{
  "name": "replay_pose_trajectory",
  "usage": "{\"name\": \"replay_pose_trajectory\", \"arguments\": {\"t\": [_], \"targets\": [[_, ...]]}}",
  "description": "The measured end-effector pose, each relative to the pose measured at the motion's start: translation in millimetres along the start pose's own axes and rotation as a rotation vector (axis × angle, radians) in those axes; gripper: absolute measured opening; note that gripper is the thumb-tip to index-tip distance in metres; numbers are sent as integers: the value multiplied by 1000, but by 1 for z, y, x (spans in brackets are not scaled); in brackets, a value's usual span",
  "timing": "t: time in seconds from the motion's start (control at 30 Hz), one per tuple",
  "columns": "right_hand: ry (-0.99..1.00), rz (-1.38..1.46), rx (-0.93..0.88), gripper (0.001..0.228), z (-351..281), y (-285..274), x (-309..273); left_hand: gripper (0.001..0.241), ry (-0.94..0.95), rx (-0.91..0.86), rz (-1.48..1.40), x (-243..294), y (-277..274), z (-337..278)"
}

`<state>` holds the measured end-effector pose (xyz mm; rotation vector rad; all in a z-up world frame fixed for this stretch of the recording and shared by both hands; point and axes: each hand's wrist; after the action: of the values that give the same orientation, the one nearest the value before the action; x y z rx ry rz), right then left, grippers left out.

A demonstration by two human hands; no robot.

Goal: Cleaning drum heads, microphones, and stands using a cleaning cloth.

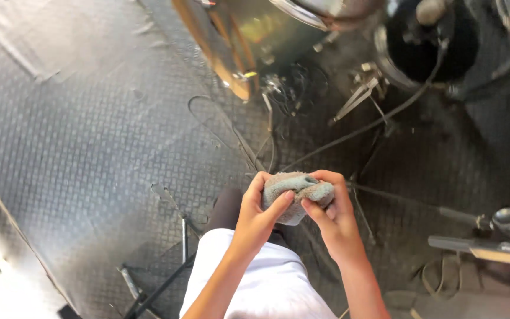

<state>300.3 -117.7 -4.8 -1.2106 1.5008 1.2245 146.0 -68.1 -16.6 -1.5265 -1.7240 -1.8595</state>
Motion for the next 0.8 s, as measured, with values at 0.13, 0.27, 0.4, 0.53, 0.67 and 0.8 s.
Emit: {"name": "replay_pose_trajectory", "arguments": {"t": [0.13,0.27,0.4,0.53,0.67,0.8], "targets": [[-79,11,-8,42,2,18,2,20,129,-15,32,6,-24,-7],[-103,217,76,35,-6,39,9,24,146,-57,110,30,-33,-21],[-185,-49,31,24,-4,72,2,23,225,-68,299,65,-66,-54],[-193,-551,-59,28,-12,131,-42,26,200,-71,530,126,-100,-106],[-386,-610,-217,38,-18,166,-52,34,14,-107,634,138,-137,-138],[-531,-530,-8,47,-41,193,-55,24,458,-387,922,143,-160,-150]]}}
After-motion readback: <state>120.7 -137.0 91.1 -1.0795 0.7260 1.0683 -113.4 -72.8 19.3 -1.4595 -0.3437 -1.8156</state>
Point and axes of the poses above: each hand's wrist, its own z-axis towards the middle knuckle, its own y-axis out of the palm, x = y × z, and after that the axes turned 11 degrees about -x, right-handed
